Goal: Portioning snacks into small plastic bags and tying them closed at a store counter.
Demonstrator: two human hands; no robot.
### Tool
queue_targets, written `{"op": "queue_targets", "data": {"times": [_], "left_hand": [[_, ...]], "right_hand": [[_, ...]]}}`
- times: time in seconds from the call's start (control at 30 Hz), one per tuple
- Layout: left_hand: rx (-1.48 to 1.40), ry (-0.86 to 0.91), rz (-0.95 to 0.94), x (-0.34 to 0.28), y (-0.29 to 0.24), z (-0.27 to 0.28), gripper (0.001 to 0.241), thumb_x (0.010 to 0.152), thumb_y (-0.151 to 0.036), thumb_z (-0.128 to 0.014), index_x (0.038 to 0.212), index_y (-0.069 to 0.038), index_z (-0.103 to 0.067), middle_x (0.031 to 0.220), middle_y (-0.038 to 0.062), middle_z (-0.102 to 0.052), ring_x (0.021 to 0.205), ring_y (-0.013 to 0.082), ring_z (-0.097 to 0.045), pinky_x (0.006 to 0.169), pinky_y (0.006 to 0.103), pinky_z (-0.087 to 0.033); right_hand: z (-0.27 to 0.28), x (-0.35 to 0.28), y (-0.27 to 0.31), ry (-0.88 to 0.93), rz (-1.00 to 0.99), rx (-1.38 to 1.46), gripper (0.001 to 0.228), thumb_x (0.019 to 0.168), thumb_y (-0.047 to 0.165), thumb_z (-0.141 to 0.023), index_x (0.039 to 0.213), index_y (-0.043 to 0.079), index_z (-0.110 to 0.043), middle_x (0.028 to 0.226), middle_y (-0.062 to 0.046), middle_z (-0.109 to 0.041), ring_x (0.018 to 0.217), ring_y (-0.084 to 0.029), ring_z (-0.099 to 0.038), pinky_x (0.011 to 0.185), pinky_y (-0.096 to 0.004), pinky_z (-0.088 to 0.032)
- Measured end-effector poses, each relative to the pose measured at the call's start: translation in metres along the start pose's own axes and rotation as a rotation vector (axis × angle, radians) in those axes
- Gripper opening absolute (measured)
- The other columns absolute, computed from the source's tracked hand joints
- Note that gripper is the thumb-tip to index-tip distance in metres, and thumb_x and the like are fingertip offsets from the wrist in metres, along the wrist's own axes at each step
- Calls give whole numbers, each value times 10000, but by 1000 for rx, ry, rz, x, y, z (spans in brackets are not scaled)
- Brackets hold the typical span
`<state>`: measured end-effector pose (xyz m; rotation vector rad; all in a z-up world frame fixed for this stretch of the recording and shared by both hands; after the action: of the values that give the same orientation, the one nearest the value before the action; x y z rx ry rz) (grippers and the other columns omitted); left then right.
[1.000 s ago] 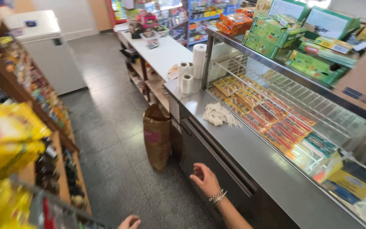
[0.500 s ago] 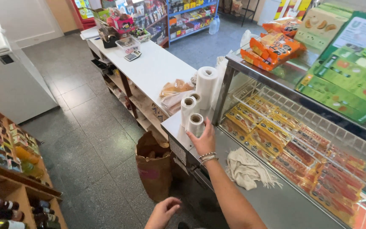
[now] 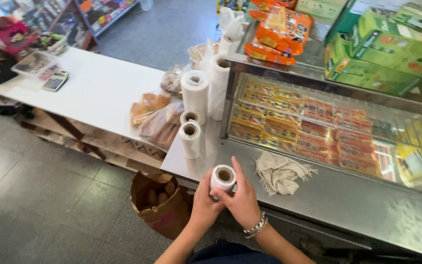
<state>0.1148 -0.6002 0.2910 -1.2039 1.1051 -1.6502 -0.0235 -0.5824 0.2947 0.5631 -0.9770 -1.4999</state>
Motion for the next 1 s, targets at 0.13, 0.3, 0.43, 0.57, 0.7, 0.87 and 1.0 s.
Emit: {"op": "queue_targets", "data": {"times": [0.13, 0.3, 0.43, 0.57, 0.7, 0.87, 1.0], "left_hand": [[-755, 278, 341, 2, 39, -3, 683, 723, -391, -831, 1235, 22, -650, 1148, 170, -772, 966, 260, -732, 845, 429, -585], [-1070, 570, 447, -7, 35, 7, 839, 721, -355, -884, 1379, 18, -522, 1196, 169, -697, 1037, 284, -698, 890, 413, -585], [-871, 541, 544, -2, 40, 18, 898, 629, -336, -894, 1385, 3, -546, 1089, 124, -700, 935, 240, -689, 815, 379, -583], [-1130, 693, 513, -2, 28, 28, 883, 774, -331, -890, 1464, -42, -422, 1168, 216, -687, 928, 282, -717, 819, 413, -607], [-1306, 678, 481, -8, 35, 24, 1030, 777, -400, -852, 1600, -144, -288, 948, 167, -665, 757, 241, -680, 697, 414, -589], [-1130, 570, 364, -4, 30, 35, 1036, 738, -435, -836, 1576, -98, -328, 877, 185, -711, 751, 250, -750, 700, 418, -640], [-1048, 585, 383, -5, 21, 48, 937, 718, -434, -868, 1476, -93, -436, 905, 153, -716, 773, 225, -719, 689, 371, -593]], "right_hand": [[40, -19, 20, -236, 137, 89, 743, 942, 666, -440, 1405, 96, -556, 1167, -91, -668, 1031, -200, -647, 891, -356, -524], [36, -21, -38, 195, -516, 732, 869, 850, 684, -418, 1497, 108, -488, 1372, -114, -609, 1156, -238, -638, 947, -403, -531], [21, -46, -76, 345, -485, 1188, 423, 816, 157, -837, 1192, 11, -711, 1052, -97, -767, 844, -183, -726, 763, -306, -600], [72, -46, -76, 320, -265, 838, 114, 948, 201, -721, 954, 93, -684, 778, 12, -698, 607, -63, -606, 554, -173, -511], [109, -52, -81, 79, -287, 723, 120, 906, 112, -751, 952, 28, -677, 728, -18, -618, 611, -96, -571, 552, -208, -454], [128, -53, -76, -150, -298, 672, 169, 859, 92, -794, 925, -5, -672, 728, -39, -553, 624, -125, -564, 594, -231, -460], [140, -54, -49, -70, -175, 698, 515, 856, 51, -757, 1348, 36, -605, 837, -25, -666, 738, -107, -656, 709, -234, -526]]}}
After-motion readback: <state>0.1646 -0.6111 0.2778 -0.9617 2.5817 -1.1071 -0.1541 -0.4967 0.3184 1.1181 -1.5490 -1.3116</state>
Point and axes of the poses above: each hand's wrist, its own x-axis towards the middle knuckle, its own z-axis out of the back of the hand, y = z × x, the point moved 3 cm from there along x, towards the middle knuckle
